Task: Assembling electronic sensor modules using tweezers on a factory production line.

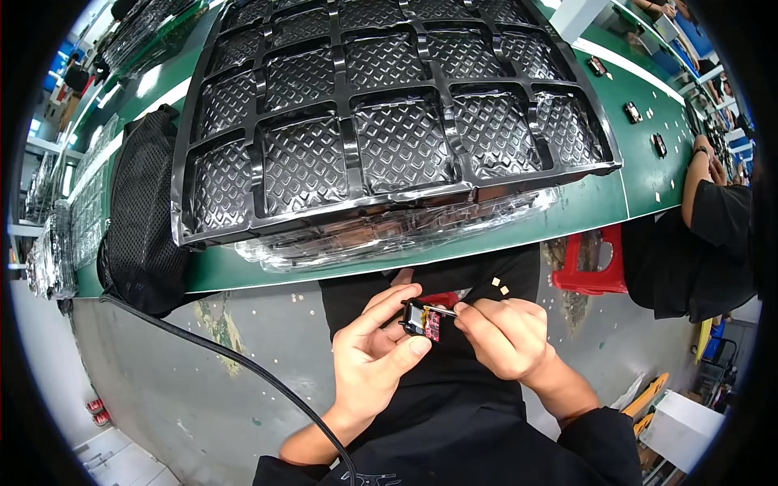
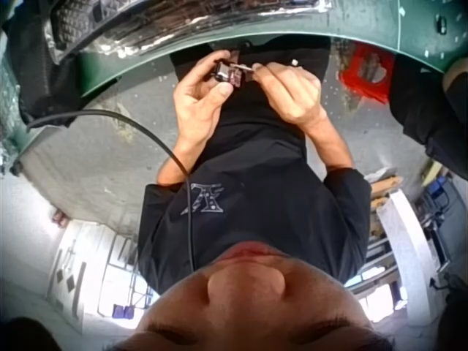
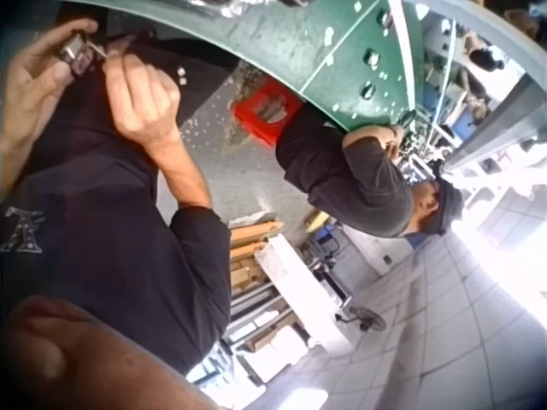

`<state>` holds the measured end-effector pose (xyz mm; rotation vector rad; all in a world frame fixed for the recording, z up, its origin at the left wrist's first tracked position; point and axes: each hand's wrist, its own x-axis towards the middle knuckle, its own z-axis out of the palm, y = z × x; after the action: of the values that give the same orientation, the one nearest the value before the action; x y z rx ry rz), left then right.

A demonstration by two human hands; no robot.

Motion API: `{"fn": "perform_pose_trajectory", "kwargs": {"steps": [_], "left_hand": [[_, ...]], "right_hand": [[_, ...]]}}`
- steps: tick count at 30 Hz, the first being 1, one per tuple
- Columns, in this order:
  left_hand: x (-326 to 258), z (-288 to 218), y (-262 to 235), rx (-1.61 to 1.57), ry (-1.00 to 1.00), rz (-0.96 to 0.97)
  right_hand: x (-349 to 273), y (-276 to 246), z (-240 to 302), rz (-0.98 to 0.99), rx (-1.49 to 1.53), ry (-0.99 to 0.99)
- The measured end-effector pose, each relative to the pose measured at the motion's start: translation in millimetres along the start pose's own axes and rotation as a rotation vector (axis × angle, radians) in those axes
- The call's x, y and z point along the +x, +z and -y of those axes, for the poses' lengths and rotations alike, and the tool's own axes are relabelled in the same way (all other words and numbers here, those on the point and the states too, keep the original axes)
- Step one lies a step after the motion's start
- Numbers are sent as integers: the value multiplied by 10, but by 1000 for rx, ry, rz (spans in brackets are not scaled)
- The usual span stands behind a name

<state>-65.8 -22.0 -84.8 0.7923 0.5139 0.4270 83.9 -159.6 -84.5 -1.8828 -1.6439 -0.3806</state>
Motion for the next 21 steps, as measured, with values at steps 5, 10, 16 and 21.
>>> {"fn": "perform_pose_trajectory", "kwargs": {"steps": [5, 10, 16, 21], "left_hand": [[25, 52, -21, -4, 5, 31], [-26, 31, -92, -6, 86, 116], [-53, -369, -45, 278, 614, 261], [66, -1004, 152, 679, 1016, 243]], "right_hand": [[24, 15, 39, -4, 49, 69], [106, -20, 53, 65, 262, 214], [93, -251, 9, -181, 361, 263], [210, -296, -35, -249, 349, 216]]}}
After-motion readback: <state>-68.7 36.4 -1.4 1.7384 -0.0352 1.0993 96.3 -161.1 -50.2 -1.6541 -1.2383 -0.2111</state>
